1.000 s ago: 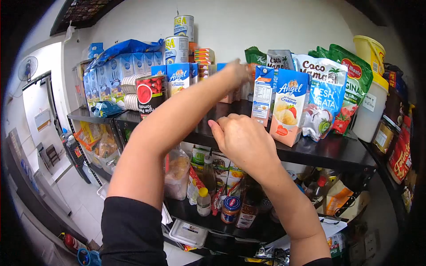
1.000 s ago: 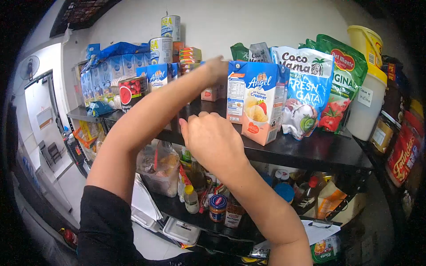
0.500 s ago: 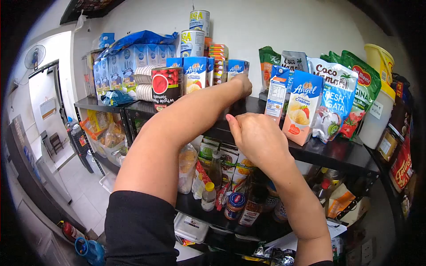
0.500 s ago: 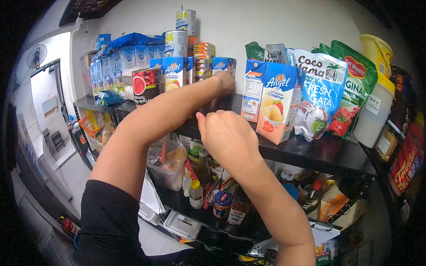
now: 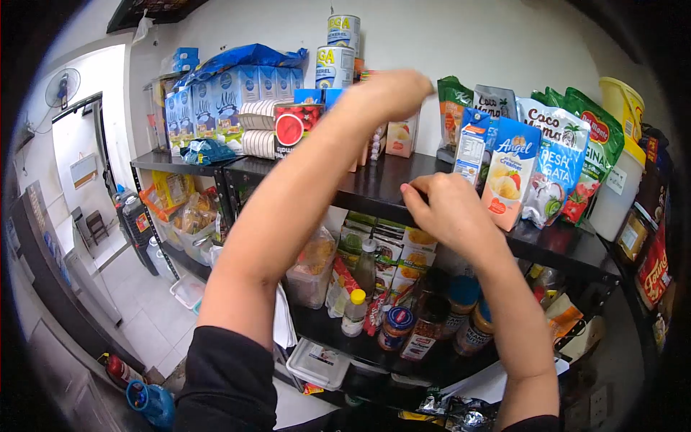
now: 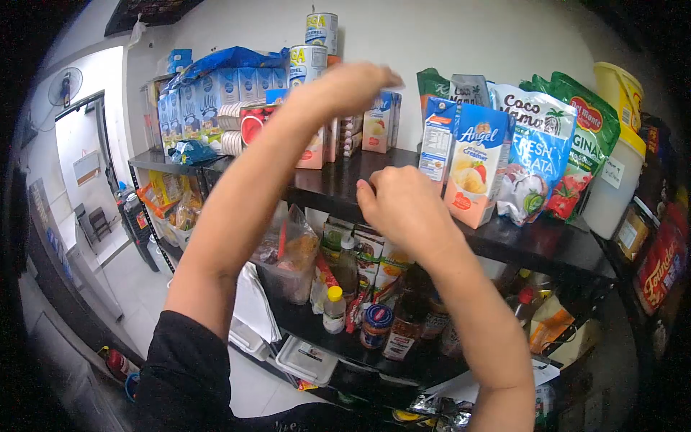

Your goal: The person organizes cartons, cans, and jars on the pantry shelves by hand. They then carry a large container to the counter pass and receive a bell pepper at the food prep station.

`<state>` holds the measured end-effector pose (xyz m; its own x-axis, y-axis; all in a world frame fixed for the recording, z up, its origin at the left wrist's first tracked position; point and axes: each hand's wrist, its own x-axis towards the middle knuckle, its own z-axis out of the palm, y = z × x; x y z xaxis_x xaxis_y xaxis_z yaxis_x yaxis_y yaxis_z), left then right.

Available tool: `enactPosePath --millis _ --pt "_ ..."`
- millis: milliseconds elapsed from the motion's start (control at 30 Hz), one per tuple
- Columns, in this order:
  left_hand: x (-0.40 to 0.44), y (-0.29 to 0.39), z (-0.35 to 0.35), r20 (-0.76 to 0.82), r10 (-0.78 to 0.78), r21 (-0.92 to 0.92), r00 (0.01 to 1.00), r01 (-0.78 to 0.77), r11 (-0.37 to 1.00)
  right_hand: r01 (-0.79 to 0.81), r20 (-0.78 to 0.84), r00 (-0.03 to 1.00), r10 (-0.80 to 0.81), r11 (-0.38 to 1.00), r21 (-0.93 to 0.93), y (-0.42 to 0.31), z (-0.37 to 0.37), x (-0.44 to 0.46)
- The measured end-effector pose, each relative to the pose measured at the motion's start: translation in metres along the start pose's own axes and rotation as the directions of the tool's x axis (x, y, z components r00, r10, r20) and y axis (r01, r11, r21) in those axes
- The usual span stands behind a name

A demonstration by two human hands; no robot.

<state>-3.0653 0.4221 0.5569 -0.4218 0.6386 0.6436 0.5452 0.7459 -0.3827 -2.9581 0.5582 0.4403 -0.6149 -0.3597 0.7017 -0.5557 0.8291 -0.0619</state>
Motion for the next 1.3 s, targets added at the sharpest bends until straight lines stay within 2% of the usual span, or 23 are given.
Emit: enactPosePath --millis 33,67,133,167,200,233,300,333,400,500,567,633,667,733,833,933,1000,1067,1133,1167,1200,1267,1300 --pt "-0.014 -0.009 -0.021 -0.125 0.026 0.033 0.992 -0.022 0.999 -0.035 0.061 0.998 0.035 0.999 -0.004 -0.004 -0.006 0.003" --pt "-0.025 -0.011 -0.041 -0.173 -0.052 0.068 0.984 0.064 0.996 -0.042 0.061 0.997 0.042 0.999 -0.002 -0.005 -0.007 0.008" --pt "-0.026 -0.041 -0.06 0.031 -0.119 0.132 0.992 0.114 0.985 -0.011 0.147 0.989 0.017 0.999 -0.04 -0.01 -0.012 0.021" --pt "-0.025 -0.051 -0.056 0.156 -0.202 0.083 0.967 0.191 0.978 -0.06 0.301 0.949 0.095 0.99 -0.125 -0.02 -0.019 0.03" --pt "-0.024 -0.06 -0.048 0.281 -0.272 0.045 0.92 0.271 0.962 -0.061 0.302 0.948 0.098 0.99 -0.129 -0.026 -0.015 0.036" --pt "-0.027 -0.058 -0.042 0.279 -0.27 0.042 0.922 0.269 0.962 -0.065 0.306 0.947 0.095 0.992 -0.106 -0.03 -0.008 0.041" --pt "-0.031 -0.053 -0.035 0.466 -0.403 0.126 0.787 0.392 0.911 -0.083 0.322 0.94 0.108 0.992 -0.091 -0.03 0.014 0.049" --pt "-0.032 -0.052 -0.038 0.459 -0.401 0.124 0.793 0.389 0.913 -0.156 0.307 0.935 0.175 0.984 -0.086 -0.035 0.024 0.052" --pt "-0.031 -0.052 -0.043 0.547 -0.357 0.157 0.757 0.327 0.932 -0.114 0.3 0.949 0.103 0.993 0.02 -0.026 0.033 0.055" --pt "-0.032 -0.065 -0.046 0.548 -0.266 0.08 0.793 0.266 0.961 -0.163 0.365 0.921 0.139 0.986 0.035 -0.025 0.029 0.055" --pt "-0.029 -0.065 -0.046 0.525 -0.229 0.051 0.82 0.239 0.97 -0.157 0.339 0.931 0.135 0.987 0.039 -0.025 0.027 0.051" --pt "-0.031 -0.056 -0.052 0.573 -0.169 -0.083 0.802 0.262 0.962 -0.157 0.313 0.94 0.136 0.987 0.043 -0.024 0.024 0.046" --pt "-0.031 -0.05 -0.053 0.574 -0.165 -0.083 0.802 0.257 0.963 -0.137 0.281 0.951 0.131 0.991 0.004 -0.023 0.021 0.043" --pt "-0.026 -0.041 -0.052 0.491 -0.059 -0.159 0.869 0.156 0.975 -0.119 0.247 0.961 0.124 0.992 -0.032 -0.023 0.012 0.037" --pt "-0.009 -0.033 -0.036 0.432 0.005 -0.233 0.902 0.107 0.967 -0.068 0.272 0.958 0.095 0.992 -0.107 -0.015 -0.003 0.028" --pt "0.011 -0.025 -0.02 0.383 0.075 -0.333 0.921 0.061 0.941 -0.153 0.275 0.943 0.186 0.979 -0.136 -0.014 -0.005 0.026" --pt "0.024 -0.023 -0.012 0.47 0.054 -0.312 0.881 0.109 0.944 -0.191 0.267 0.938 0.222 0.972 -0.137 -0.011 -0.003 0.022" --pt "0.037 -0.031 0.005 0.47 0.035 -0.263 0.882 0.102 0.959 -0.21 0.17 0.962 0.214 0.977 -0.041 -0.006 0.002 0.016" --pt "0.04 -0.034 0.012 0.44 -0.012 -0.114 0.898 0.069 0.991 -0.242 0.178 0.952 0.249 0.969 -0.059 -0.01 -0.001 0.015" --pt "0.045 -0.035 0.014 0.504 -0.062 -0.018 0.862 0.082 0.996 -0.238 0.177 0.953 0.245 0.969 -0.061 -0.012 -0.001 0.014" --pt "0.045 -0.033 0.016 0.503 -0.055 -0.02 0.862 0.075 0.997 -0.236 0.177 0.954 0.244 0.97 -0.063 -0.013 -0.001 0.014" --pt "0.044 -0.029 0.022 0.383 -0.02 0.183 0.924 -0.055 0.982 -0.264 0.186 0.945 0.269 0.963 -0.047 -0.012 0.002 0.014" --pt "0.048 -0.02 0.024 0.428 -0.07 0.258 0.901 -0.048 0.965 -0.253 0.165 0.952 0.257 0.966 -0.049 -0.013 0.003 0.014"
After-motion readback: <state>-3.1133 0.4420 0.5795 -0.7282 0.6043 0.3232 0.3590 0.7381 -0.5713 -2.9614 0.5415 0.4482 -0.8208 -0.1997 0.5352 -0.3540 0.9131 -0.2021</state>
